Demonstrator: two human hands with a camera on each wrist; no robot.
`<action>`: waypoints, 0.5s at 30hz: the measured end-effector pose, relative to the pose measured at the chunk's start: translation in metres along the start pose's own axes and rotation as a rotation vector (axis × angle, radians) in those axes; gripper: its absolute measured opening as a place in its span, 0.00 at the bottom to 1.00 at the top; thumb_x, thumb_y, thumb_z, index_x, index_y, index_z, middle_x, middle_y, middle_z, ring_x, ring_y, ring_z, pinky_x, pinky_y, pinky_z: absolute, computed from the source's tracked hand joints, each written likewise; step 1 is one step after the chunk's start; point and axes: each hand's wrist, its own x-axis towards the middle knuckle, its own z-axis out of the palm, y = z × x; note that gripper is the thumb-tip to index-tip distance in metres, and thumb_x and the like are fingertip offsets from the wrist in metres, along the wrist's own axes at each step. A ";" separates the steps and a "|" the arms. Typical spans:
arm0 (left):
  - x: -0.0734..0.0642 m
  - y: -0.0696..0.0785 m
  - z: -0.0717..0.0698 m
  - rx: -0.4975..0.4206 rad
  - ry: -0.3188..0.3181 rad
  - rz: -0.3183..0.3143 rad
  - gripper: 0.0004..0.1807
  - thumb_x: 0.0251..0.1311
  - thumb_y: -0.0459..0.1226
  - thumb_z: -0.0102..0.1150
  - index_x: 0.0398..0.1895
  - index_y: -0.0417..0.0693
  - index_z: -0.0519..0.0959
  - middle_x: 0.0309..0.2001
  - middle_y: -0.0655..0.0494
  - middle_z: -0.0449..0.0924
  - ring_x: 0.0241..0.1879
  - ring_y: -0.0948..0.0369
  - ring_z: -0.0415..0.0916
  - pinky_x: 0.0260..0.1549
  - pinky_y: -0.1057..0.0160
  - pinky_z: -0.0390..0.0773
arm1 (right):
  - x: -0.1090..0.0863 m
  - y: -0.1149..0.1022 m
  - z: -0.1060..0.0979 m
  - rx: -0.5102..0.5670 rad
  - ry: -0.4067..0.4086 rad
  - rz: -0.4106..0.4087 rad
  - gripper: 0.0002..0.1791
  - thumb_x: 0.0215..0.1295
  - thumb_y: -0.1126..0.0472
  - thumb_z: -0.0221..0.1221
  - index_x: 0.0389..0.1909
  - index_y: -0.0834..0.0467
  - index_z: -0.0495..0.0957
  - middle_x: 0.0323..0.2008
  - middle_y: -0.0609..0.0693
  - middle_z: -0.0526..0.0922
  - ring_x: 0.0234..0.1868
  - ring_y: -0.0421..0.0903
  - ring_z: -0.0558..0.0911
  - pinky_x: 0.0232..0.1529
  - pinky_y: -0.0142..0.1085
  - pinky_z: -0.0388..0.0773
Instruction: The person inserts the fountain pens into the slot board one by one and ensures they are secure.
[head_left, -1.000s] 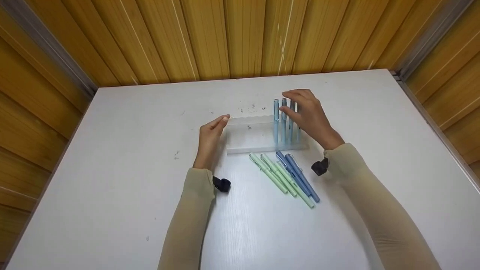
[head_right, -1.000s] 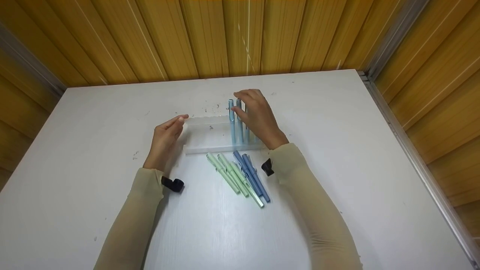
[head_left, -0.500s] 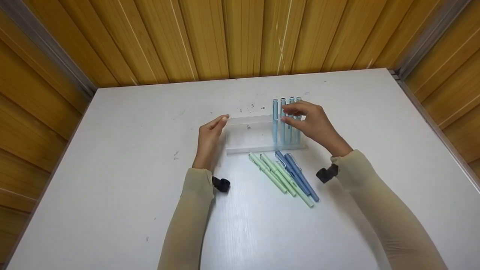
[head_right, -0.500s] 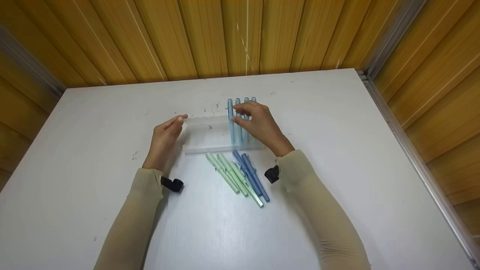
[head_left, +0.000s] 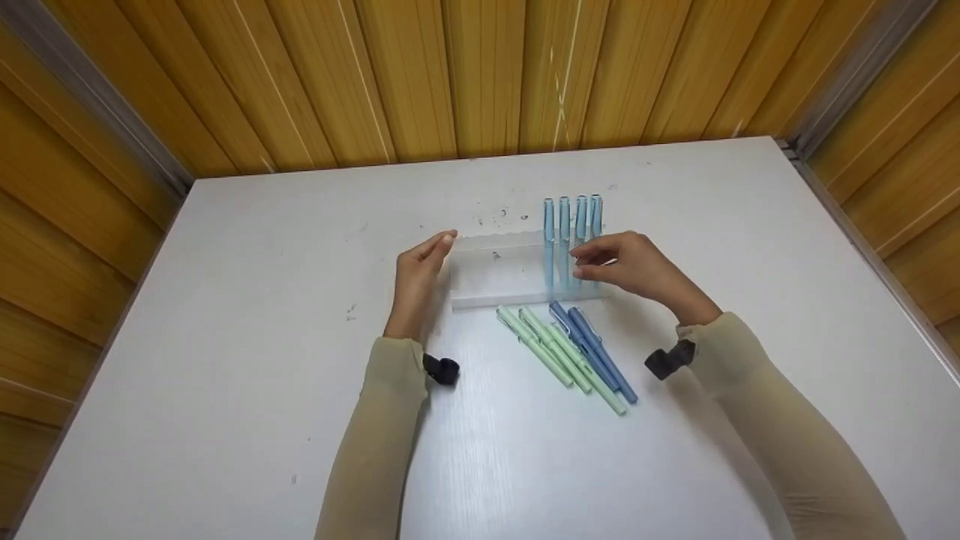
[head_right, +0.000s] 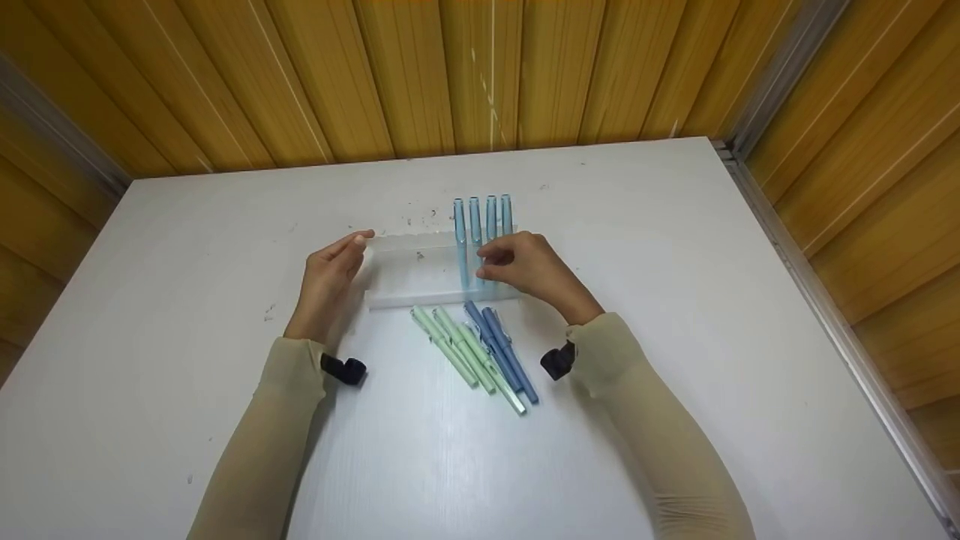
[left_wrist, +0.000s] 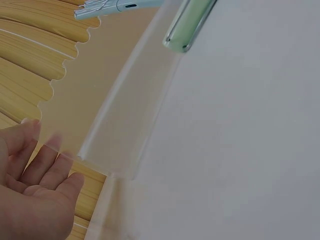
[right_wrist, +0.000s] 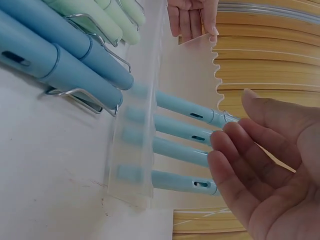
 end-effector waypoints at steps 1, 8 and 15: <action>0.000 0.000 0.000 0.002 0.005 0.001 0.21 0.65 0.50 0.57 0.56 0.52 0.80 0.60 0.58 0.77 0.66 0.62 0.68 0.66 0.61 0.67 | -0.001 0.001 0.000 0.000 -0.017 0.007 0.20 0.62 0.57 0.64 0.54 0.60 0.81 0.45 0.56 0.84 0.46 0.50 0.80 0.48 0.37 0.79; -0.003 0.003 0.002 0.005 0.004 -0.006 0.22 0.64 0.50 0.57 0.57 0.52 0.79 0.61 0.58 0.76 0.67 0.62 0.66 0.67 0.60 0.65 | -0.007 0.015 0.002 -0.008 -0.112 0.021 0.17 0.61 0.60 0.65 0.50 0.62 0.82 0.44 0.55 0.85 0.40 0.47 0.78 0.42 0.30 0.77; 0.000 0.000 0.001 0.024 0.015 -0.014 0.23 0.64 0.52 0.58 0.57 0.52 0.79 0.61 0.59 0.77 0.66 0.62 0.67 0.67 0.61 0.66 | -0.010 0.025 0.007 0.019 -0.196 0.080 0.20 0.62 0.58 0.64 0.53 0.64 0.80 0.39 0.54 0.86 0.34 0.43 0.79 0.38 0.30 0.79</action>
